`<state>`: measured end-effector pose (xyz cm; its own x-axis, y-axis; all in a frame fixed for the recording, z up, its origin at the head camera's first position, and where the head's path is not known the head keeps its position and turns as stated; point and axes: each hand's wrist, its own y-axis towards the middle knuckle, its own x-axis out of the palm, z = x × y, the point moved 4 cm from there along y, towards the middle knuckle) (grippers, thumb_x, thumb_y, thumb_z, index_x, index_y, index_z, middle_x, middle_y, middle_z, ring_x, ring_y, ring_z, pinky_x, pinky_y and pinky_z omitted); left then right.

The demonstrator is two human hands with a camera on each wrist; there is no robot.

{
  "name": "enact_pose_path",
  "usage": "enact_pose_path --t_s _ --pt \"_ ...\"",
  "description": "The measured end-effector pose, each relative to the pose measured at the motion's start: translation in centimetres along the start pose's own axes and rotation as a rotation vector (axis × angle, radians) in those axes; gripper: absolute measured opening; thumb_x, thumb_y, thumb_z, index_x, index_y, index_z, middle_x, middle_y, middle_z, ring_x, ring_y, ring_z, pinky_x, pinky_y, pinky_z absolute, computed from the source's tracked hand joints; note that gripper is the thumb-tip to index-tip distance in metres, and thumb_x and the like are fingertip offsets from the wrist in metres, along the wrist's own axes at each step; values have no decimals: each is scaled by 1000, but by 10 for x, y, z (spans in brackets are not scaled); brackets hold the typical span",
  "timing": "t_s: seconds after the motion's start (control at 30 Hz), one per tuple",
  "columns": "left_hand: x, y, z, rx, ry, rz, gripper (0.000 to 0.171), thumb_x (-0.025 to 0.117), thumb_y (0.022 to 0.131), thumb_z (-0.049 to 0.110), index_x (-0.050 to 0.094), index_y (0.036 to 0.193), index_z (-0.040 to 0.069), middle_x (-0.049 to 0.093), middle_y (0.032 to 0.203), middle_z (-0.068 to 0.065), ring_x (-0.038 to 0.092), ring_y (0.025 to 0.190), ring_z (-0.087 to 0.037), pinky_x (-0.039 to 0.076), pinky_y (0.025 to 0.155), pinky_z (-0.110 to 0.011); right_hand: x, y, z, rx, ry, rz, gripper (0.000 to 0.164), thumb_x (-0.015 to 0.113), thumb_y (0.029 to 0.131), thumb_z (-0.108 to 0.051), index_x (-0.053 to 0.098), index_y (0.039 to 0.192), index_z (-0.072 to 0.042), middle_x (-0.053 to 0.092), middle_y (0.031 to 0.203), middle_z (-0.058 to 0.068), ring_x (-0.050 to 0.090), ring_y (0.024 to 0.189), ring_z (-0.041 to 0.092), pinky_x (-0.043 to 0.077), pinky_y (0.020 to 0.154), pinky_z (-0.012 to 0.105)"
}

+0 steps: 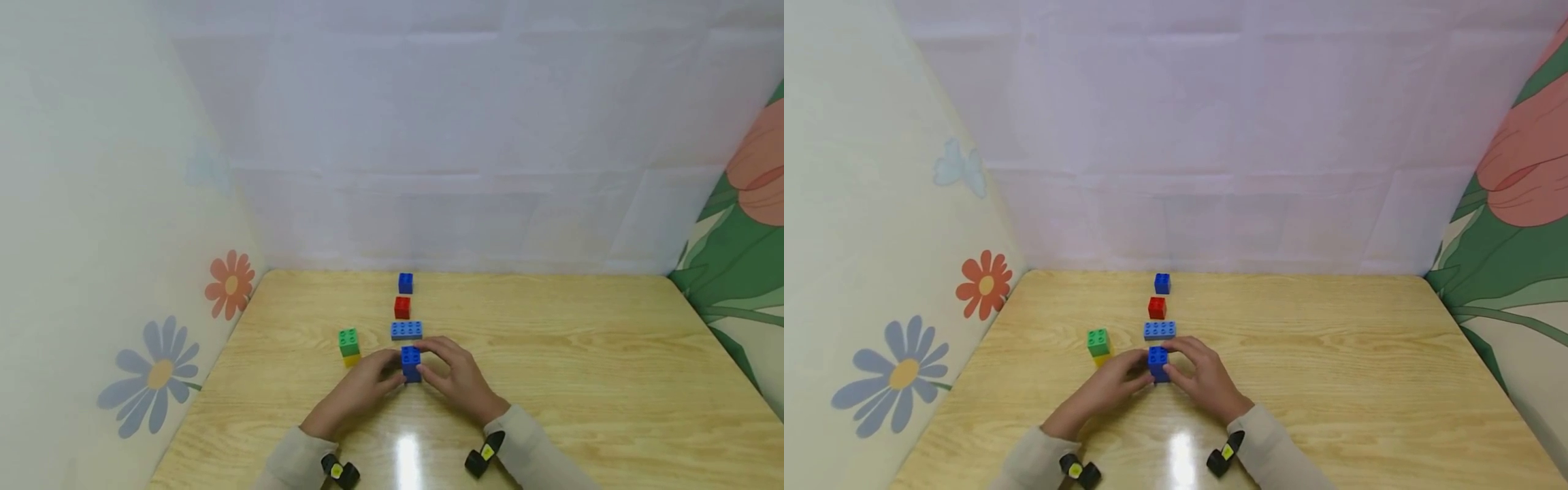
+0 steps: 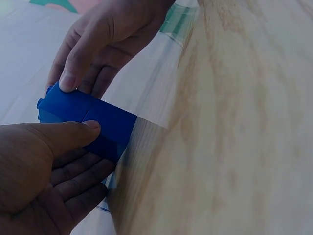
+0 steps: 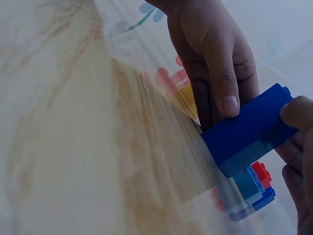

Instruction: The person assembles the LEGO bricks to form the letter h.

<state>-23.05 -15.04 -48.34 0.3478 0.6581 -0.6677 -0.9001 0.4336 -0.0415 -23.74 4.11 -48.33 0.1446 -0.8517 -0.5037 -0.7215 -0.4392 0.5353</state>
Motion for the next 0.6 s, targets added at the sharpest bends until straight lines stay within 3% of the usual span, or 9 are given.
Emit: enact_pose_path --t_s 0.47,0.6 --pt "5 0 -2 12 -8 -1 39 59 98 30 57 131 9 60 129 -4 54 122 -21 43 104 -42 3 -4 8 56 63 -37 39 64 96 -26 59 130 -8 60 126 3 55 118 16 47 100 36" --pt "1 0 0 18 7 6 39 60 98 29 57 131 7 60 129 -6 54 122 -22 43 104 -43 3 -3 7 49 93 -16 38 65 95 -25 60 129 -9 60 126 -1 55 118 15 47 100 36"
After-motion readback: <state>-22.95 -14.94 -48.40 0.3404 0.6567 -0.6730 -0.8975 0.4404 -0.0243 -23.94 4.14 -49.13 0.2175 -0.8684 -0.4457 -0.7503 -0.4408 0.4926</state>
